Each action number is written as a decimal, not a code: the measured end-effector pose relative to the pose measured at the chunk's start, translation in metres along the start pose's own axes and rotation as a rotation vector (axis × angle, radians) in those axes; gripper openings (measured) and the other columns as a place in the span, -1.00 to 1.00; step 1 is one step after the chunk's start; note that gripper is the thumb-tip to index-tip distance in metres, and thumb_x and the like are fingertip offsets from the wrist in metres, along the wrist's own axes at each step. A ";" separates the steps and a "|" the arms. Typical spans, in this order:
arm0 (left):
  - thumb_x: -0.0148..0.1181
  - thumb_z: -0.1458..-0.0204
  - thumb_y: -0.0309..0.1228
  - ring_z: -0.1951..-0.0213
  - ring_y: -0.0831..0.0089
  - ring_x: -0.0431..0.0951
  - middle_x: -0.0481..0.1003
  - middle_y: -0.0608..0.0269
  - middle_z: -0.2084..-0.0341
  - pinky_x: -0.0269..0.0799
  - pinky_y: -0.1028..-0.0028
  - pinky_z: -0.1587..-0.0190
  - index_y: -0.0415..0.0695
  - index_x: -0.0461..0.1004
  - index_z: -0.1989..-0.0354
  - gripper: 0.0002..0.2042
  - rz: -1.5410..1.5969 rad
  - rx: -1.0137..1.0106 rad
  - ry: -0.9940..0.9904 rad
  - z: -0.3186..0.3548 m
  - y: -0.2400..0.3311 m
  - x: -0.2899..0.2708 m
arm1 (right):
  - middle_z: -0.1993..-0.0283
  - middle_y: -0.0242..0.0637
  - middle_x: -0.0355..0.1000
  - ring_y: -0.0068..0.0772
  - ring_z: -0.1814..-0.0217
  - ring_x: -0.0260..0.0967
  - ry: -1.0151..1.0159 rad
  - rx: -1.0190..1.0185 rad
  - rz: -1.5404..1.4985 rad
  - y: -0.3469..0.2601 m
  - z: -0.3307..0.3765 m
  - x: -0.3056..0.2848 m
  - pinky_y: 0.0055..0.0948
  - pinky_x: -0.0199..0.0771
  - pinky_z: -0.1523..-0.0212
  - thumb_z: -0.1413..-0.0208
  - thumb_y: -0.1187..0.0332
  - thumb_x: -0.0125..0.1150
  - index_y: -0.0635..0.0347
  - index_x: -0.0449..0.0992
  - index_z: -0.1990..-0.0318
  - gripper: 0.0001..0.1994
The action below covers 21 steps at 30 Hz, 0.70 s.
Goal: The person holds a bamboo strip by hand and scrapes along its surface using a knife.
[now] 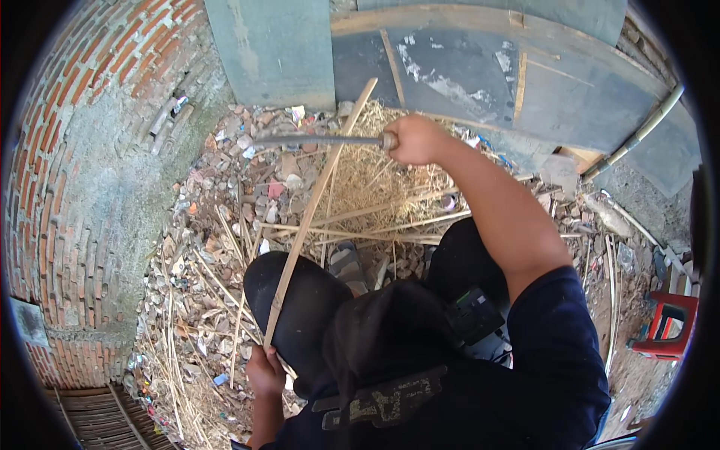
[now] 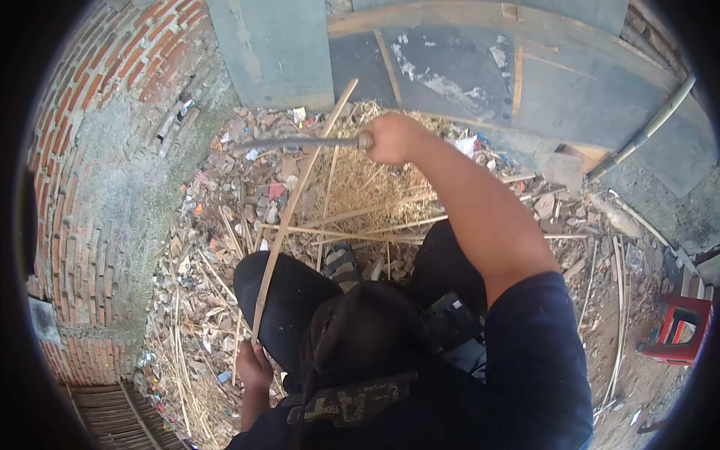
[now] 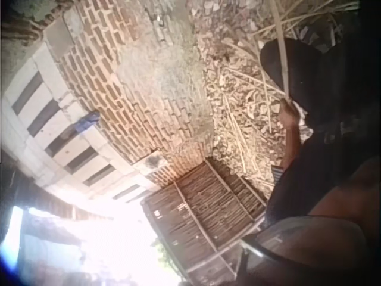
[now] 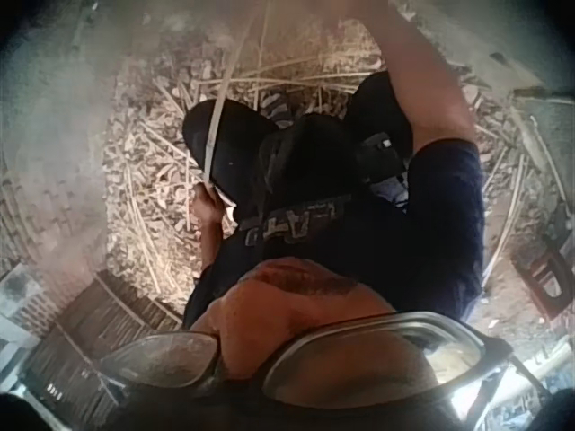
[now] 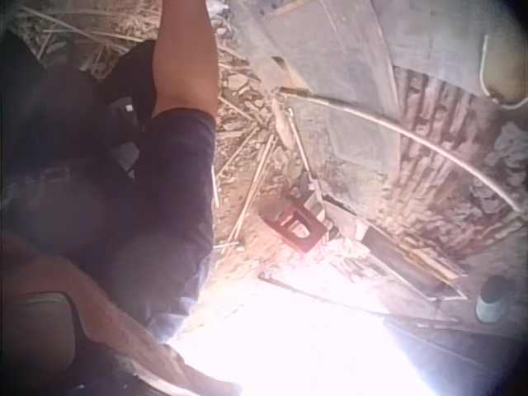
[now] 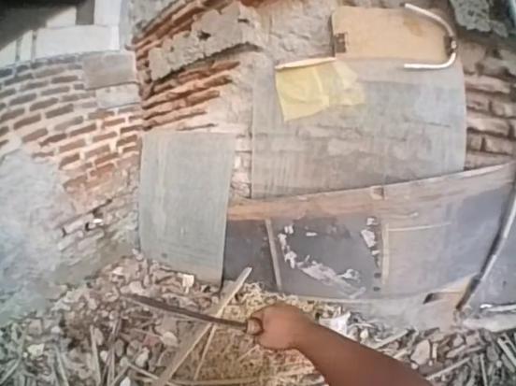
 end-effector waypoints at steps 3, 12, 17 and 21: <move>-0.10 -0.31 -0.27 0.56 -0.27 0.42 0.35 -0.18 0.69 0.23 0.04 0.53 -0.24 0.28 0.42 -0.69 -0.005 0.013 0.001 0.004 -0.009 -0.003 | 0.37 -0.12 0.52 -0.11 0.23 0.54 0.060 -0.038 -0.056 -0.024 0.003 -0.003 -0.06 0.52 0.11 -0.03 0.34 0.13 0.09 0.58 0.24 -0.83; -0.08 -0.32 -0.26 0.55 -0.26 0.45 0.38 -0.17 0.69 0.27 0.05 0.52 -0.22 0.31 0.42 -0.69 -0.002 0.066 -0.014 0.000 -0.012 -0.002 | 0.39 -0.19 0.56 -0.19 0.28 0.57 -0.075 -0.266 0.276 -0.066 0.018 0.004 -0.12 0.58 0.24 0.02 0.32 0.23 0.06 0.58 0.33 -0.89; -0.07 -0.31 -0.26 0.54 -0.28 0.44 0.39 -0.18 0.68 0.26 0.01 0.50 -0.22 0.32 0.43 -0.69 -0.032 0.056 0.017 -0.004 -0.005 -0.012 | 0.24 -0.01 0.56 -0.02 0.16 0.54 0.197 0.148 -0.006 0.023 0.001 -0.011 -0.02 0.52 0.05 -0.13 0.32 0.08 0.16 0.58 0.21 -0.81; -0.10 -0.32 -0.26 0.55 -0.28 0.43 0.36 -0.19 0.69 0.24 0.01 0.51 -0.23 0.32 0.40 -0.69 0.003 0.079 -0.049 -0.001 -0.014 -0.016 | 0.32 -0.07 0.55 -0.01 0.18 0.54 0.090 -0.053 0.015 -0.017 0.007 -0.008 -0.02 0.51 0.10 -0.13 0.24 0.12 0.09 0.60 0.23 -0.80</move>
Point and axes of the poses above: each hand's wrist, its own z-axis away from the middle knuckle, its own x-axis out of the palm, y = z × x, the point moved 4 cm from there along -z, towards the middle knuckle
